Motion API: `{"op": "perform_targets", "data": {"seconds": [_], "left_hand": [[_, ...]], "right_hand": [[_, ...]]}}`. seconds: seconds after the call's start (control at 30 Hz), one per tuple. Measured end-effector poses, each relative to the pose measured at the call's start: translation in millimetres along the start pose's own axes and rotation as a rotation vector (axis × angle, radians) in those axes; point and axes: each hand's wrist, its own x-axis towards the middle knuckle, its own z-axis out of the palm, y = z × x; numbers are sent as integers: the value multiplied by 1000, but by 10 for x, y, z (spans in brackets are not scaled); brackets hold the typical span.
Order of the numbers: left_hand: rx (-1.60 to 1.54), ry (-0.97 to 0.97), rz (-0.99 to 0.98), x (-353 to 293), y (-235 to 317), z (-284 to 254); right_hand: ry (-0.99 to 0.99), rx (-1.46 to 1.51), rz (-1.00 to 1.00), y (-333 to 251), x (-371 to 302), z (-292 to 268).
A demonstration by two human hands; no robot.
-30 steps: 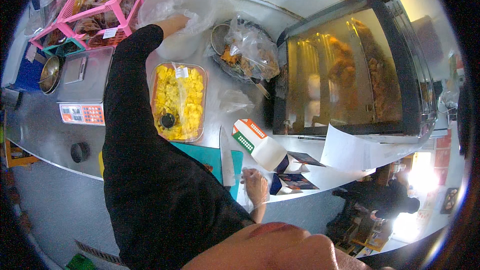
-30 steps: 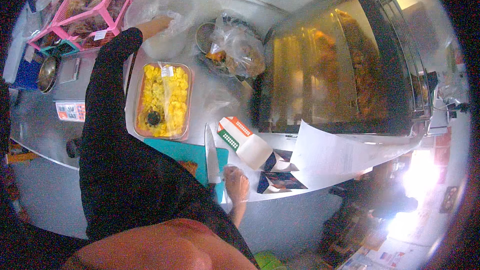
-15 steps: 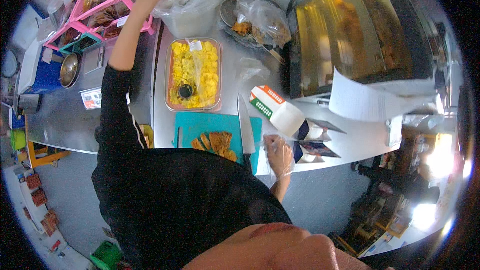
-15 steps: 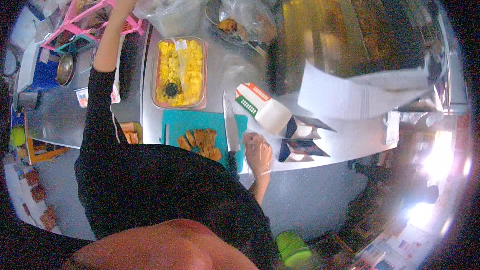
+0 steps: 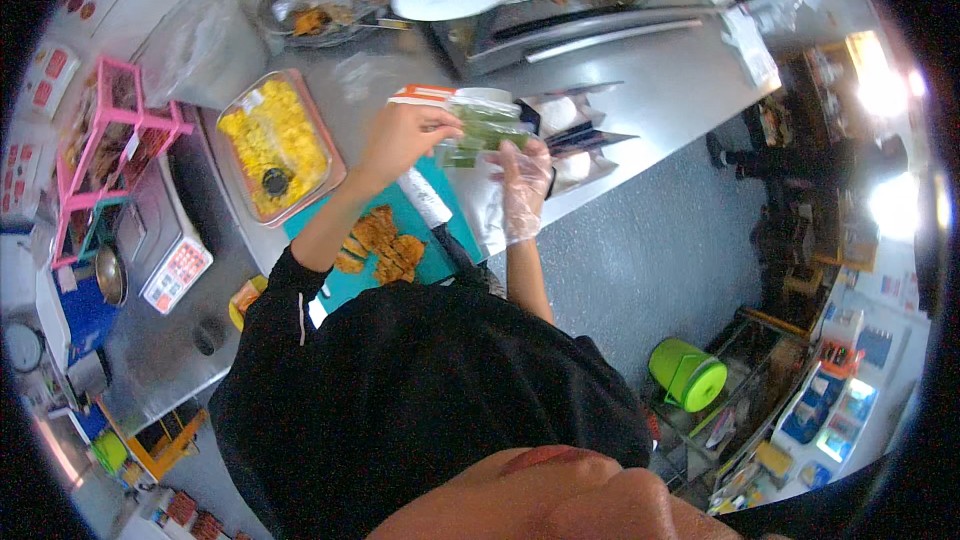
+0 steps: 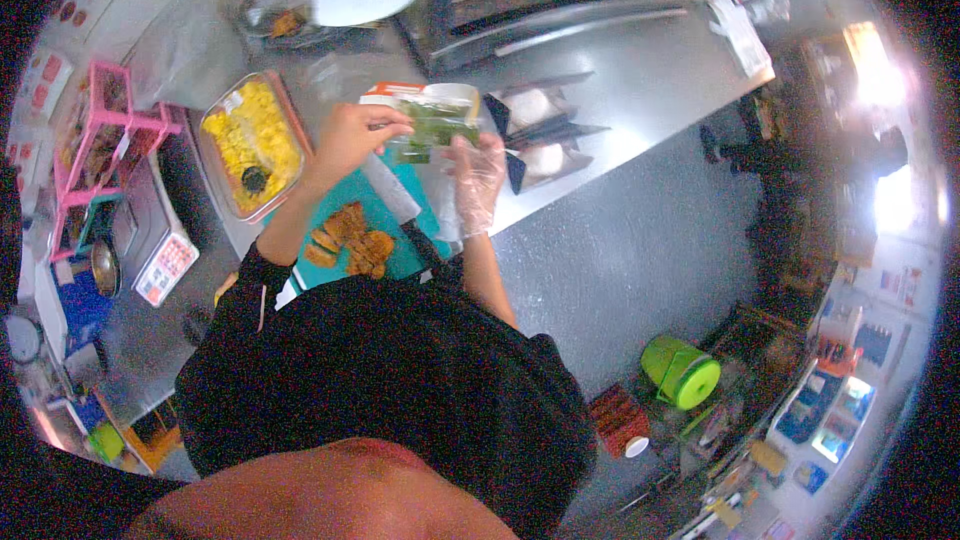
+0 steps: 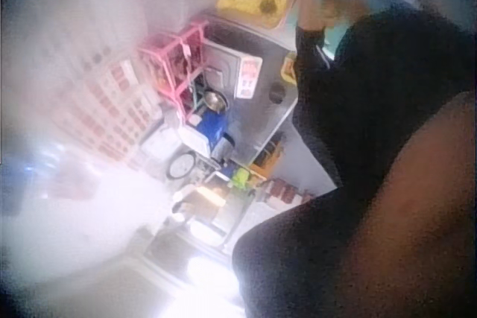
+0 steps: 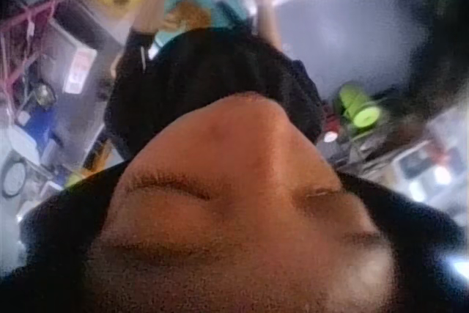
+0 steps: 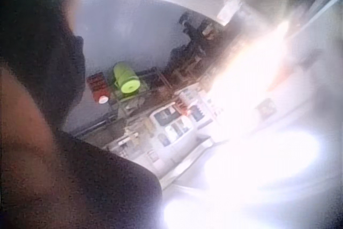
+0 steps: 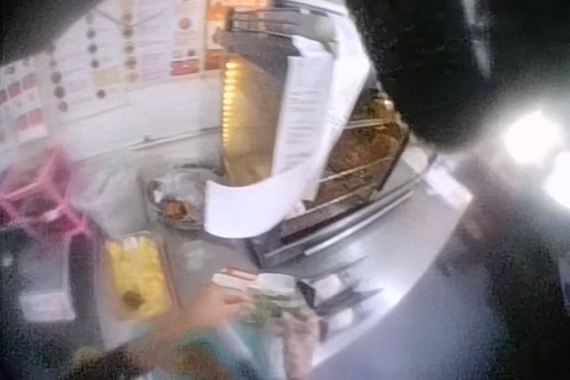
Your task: The person assembles food orders by placing buns, fried chicken, and scrambled eggs into paper boxes. They also mix fried chicken with sauce in a metal bowl and pack it into a plastic bag. The person uses gloves and handles multiple items on a stainless steel counter.
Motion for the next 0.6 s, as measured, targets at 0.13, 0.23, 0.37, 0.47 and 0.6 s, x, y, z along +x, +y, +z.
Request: {"op": "perform_targets", "data": {"seconds": [0.13,0.23,0.37,0.47,0.6], "left_hand": [[-54,-86,80,393,232,678],[38,11,137,565,366,949],[-103,73,64,660,377,1082],[-245,55,14,663,331,1159],[-387,103,-87,565,274,1269]], "right_hand": [[303,145,-167,-33,107,-1014],[571,112,-247,65,293,-1760],[298,-1059,-192,445,879,-2059],[216,-1349,-227,537,1066,-1881],[358,-1395,-90,-48,733,-1884]]}}
